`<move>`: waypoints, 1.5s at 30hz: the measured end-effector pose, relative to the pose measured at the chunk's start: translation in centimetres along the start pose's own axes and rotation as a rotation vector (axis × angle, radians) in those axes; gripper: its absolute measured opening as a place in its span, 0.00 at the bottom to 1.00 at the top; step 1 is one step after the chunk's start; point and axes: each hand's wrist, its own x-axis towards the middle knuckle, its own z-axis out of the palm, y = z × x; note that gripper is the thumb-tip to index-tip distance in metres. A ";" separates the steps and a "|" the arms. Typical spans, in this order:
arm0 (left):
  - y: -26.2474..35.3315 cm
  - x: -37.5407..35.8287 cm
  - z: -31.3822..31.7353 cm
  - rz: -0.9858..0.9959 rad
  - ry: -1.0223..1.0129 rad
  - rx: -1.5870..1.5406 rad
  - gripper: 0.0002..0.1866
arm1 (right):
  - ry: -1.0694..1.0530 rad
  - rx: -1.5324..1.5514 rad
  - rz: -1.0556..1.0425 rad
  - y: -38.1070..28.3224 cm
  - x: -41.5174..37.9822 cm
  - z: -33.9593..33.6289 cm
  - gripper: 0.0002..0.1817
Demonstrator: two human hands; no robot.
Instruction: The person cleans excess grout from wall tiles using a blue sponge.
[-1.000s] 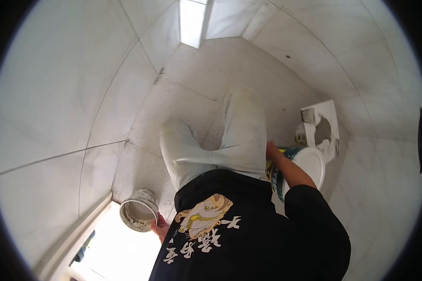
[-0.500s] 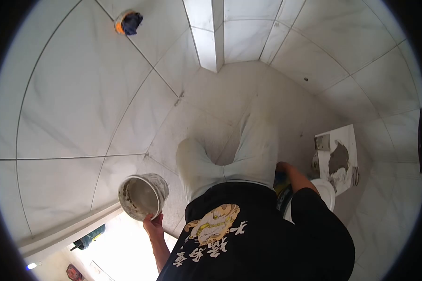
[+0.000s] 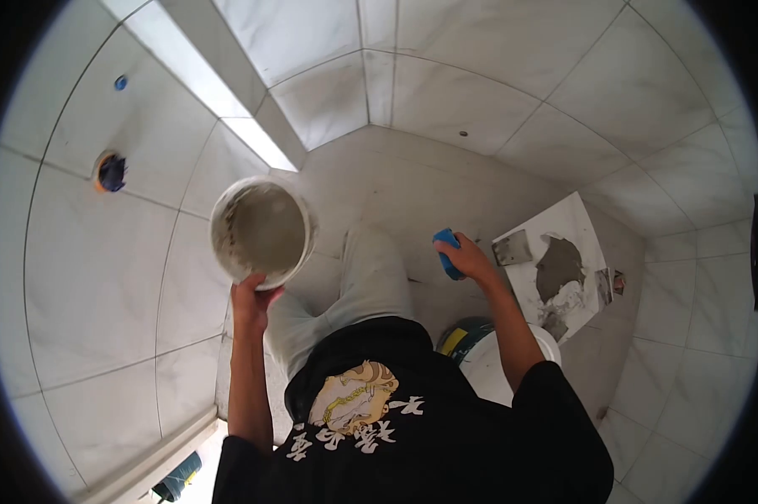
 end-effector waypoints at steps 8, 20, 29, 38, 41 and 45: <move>4.3 -3.0 6.3 -0.098 -0.254 0.085 0.30 | 0.004 0.405 -0.301 -12.5 -18.1 -1.1 0.35; -13.5 31.5 30.6 -0.351 -0.414 0.396 0.41 | 0.098 -0.579 -0.192 -11.6 35.9 3.0 0.27; -9.7 27.0 29.0 -0.304 -0.527 0.529 0.40 | 0.295 -0.910 -0.344 0.4 38.6 7.1 0.28; -5.8 22.1 5.4 0.259 -0.223 0.922 0.23 | 0.065 -0.059 -0.141 -8.5 32.0 0.0 0.27; -5.7 15.1 -5.0 0.414 0.112 1.288 0.27 | -0.064 0.322 -0.108 -8.5 32.1 -0.7 0.22; -5.8 6.7 -9.5 0.217 0.325 1.364 0.38 | -0.057 0.469 -0.245 -10.6 30.6 -0.7 0.15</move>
